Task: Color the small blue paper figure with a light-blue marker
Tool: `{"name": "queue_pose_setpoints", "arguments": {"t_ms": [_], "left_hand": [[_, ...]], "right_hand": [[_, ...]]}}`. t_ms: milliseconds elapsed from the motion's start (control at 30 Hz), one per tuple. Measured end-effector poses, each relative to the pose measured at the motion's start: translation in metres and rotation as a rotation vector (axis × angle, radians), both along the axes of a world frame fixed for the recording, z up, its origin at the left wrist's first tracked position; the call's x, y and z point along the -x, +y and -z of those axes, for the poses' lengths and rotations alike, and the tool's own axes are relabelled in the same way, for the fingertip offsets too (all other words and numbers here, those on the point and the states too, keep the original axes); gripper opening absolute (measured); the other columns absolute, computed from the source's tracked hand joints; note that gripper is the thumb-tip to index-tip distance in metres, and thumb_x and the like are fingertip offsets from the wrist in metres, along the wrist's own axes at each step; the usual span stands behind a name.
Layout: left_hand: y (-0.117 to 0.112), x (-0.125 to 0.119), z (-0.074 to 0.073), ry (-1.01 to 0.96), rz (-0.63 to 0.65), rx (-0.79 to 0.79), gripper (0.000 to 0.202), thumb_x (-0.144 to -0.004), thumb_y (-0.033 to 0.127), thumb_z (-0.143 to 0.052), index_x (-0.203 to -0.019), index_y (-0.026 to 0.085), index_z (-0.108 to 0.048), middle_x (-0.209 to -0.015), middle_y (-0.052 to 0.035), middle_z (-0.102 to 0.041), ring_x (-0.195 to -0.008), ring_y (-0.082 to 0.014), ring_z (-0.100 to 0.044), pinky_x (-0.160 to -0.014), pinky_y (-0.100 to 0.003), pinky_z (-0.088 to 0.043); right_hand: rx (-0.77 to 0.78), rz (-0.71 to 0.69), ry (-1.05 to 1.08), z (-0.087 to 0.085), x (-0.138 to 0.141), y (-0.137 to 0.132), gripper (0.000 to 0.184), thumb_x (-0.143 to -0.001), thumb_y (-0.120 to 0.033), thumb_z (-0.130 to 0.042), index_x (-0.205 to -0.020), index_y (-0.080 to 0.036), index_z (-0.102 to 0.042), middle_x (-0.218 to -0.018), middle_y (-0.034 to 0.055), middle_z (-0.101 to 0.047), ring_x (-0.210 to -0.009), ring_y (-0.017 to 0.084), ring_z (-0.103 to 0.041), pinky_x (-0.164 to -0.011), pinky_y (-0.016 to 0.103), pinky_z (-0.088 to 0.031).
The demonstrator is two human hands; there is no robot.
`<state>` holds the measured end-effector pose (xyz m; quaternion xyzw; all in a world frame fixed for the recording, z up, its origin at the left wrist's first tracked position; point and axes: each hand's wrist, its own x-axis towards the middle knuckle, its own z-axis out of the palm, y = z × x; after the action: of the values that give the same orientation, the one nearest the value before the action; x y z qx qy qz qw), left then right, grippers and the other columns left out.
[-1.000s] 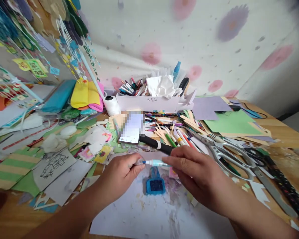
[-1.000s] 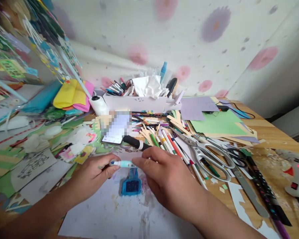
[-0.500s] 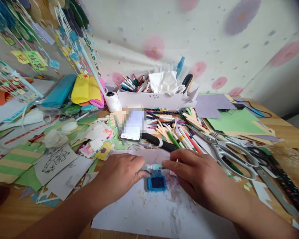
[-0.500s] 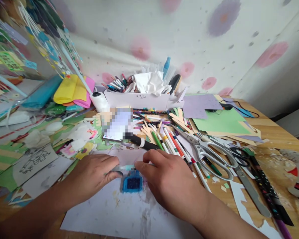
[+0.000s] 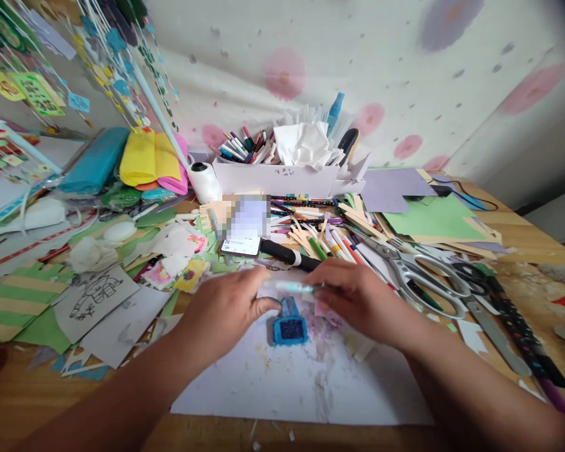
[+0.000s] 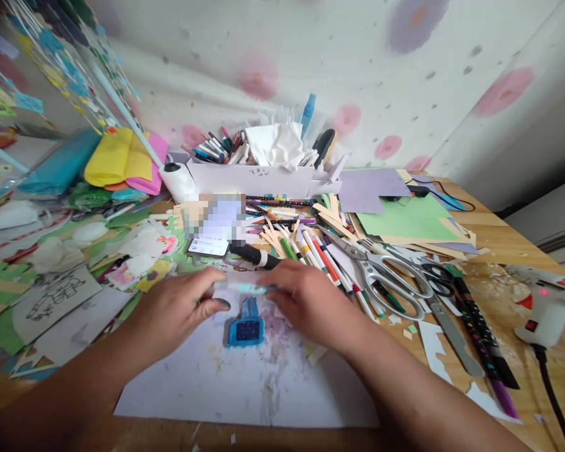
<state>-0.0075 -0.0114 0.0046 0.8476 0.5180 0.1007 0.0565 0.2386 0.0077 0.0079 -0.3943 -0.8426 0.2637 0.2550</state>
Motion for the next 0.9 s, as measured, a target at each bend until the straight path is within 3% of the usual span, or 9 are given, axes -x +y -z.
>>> {"name": "queue_pose_setpoints", "arguments": {"t_ms": [67, 133, 167, 233, 300, 433, 533, 733, 900], "left_hand": [[0.001, 0.002, -0.001, -0.131, -0.062, 0.026, 0.029, -0.086, 0.043, -0.058, -0.102, 0.02, -0.054, -0.079, -0.0007, -0.063, -0.071, -0.02, -0.059, -0.06, -0.029, -0.037], [-0.001, 0.003, -0.001, -0.178, 0.019, 0.091, 0.033, -0.081, 0.042, -0.065, -0.104, 0.022, -0.054, -0.089, -0.0019, -0.062, -0.08, -0.0211, -0.059, -0.067, -0.03, -0.04], [-0.003, 0.002, -0.001, -0.165, 0.085, 0.14, 0.034, -0.077, 0.041, -0.069, -0.103, 0.023, -0.055, -0.093, -0.0024, -0.062, -0.085, -0.0222, -0.059, -0.07, -0.031, -0.041], [-0.007, -0.001, 0.0, -0.103, 0.162, 0.227, 0.042, -0.069, 0.037, -0.076, -0.104, 0.025, -0.056, -0.102, -0.0031, -0.06, -0.094, -0.0254, -0.057, -0.075, -0.033, -0.041], [-0.01, -0.005, 0.001, -0.042, 0.139, 0.272, 0.046, -0.062, 0.036, -0.08, -0.101, 0.025, -0.057, -0.102, -0.0034, -0.059, -0.095, -0.0279, -0.055, -0.076, -0.036, -0.041], [-0.012, -0.01, 0.002, 0.021, 0.115, 0.325, 0.034, -0.062, 0.031, -0.079, -0.087, 0.022, -0.058, -0.096, -0.0031, -0.058, -0.093, -0.0282, -0.053, -0.077, -0.038, -0.04], [-0.014, -0.013, 0.0, 0.027, 0.111, 0.359, 0.027, -0.064, 0.027, -0.076, -0.084, 0.021, -0.058, -0.095, -0.0033, -0.058, -0.092, -0.0278, -0.054, -0.075, -0.037, -0.039], [-0.016, -0.025, 0.003, 0.078, 0.098, 0.336, 0.029, -0.067, 0.036, -0.077, -0.083, 0.021, -0.058, -0.09, -0.0042, -0.061, -0.087, -0.0277, -0.056, -0.071, -0.035, -0.039], [-0.01, -0.017, 0.008, -0.019, 0.165, 0.24, 0.042, -0.061, 0.05, -0.078, -0.083, 0.021, -0.058, -0.082, -0.0015, -0.06, -0.078, -0.0236, -0.056, -0.065, -0.031, -0.038]], "right_hand": [[-0.095, 0.304, -0.072, 0.008, -0.01, 0.013, 0.024, -0.086, -0.012, -0.052, -0.105, -0.019, -0.066, -0.095, 0.007, -0.065, -0.075, 0.017, -0.063, -0.069, 0.029, -0.049], [-0.126, 0.512, -0.181, 0.014, -0.018, 0.023, 0.033, -0.084, -0.01, -0.049, -0.114, -0.016, -0.063, -0.1, 0.0105, -0.064, -0.073, 0.019, -0.063, -0.069, 0.033, -0.049], [-0.132, 0.55, -0.219, 0.016, -0.021, 0.026, 0.039, -0.083, -0.008, -0.048, -0.12, -0.015, -0.06, -0.105, 0.0128, -0.063, -0.078, 0.021, -0.064, -0.072, 0.035, -0.05], [-0.174, 0.535, -0.271, 0.016, -0.023, 0.029, 0.049, -0.08, -0.007, -0.049, -0.129, -0.012, -0.053, -0.116, 0.0169, -0.059, -0.098, 0.027, -0.062, -0.083, 0.039, -0.048], [-0.208, 0.467, -0.354, 0.013, -0.023, 0.028, 0.046, -0.082, -0.009, -0.05, -0.128, -0.011, -0.053, -0.122, 0.0167, -0.056, -0.111, 0.027, -0.056, -0.09, 0.037, -0.045], [-0.122, 0.306, -0.545, 0.004, -0.021, 0.025, 0.024, -0.088, -0.011, -0.046, -0.096, -0.017, -0.068, -0.094, 0.0068, -0.067, -0.085, 0.016, -0.064, -0.075, 0.024, -0.047], [-0.121, 0.296, -0.635, 0.002, -0.02, 0.025, 0.02, -0.085, -0.01, -0.049, -0.084, -0.016, -0.068, -0.084, 0.0077, -0.067, -0.079, 0.018, -0.064, -0.07, 0.024, -0.045], [-0.195, 0.298, -0.733, 0.004, -0.008, 0.017, 0.016, -0.085, -0.011, -0.05, -0.088, -0.016, -0.065, -0.09, 0.0128, -0.068, -0.089, 0.025, -0.063, -0.071, 0.029, -0.045], [-0.18, 0.313, -0.711, 0.011, -0.003, 0.018, 0.031, -0.08, -0.007, -0.049, -0.105, -0.016, -0.064, -0.088, 0.0127, -0.068, -0.075, 0.026, -0.066, -0.06, 0.031, -0.046]]}}
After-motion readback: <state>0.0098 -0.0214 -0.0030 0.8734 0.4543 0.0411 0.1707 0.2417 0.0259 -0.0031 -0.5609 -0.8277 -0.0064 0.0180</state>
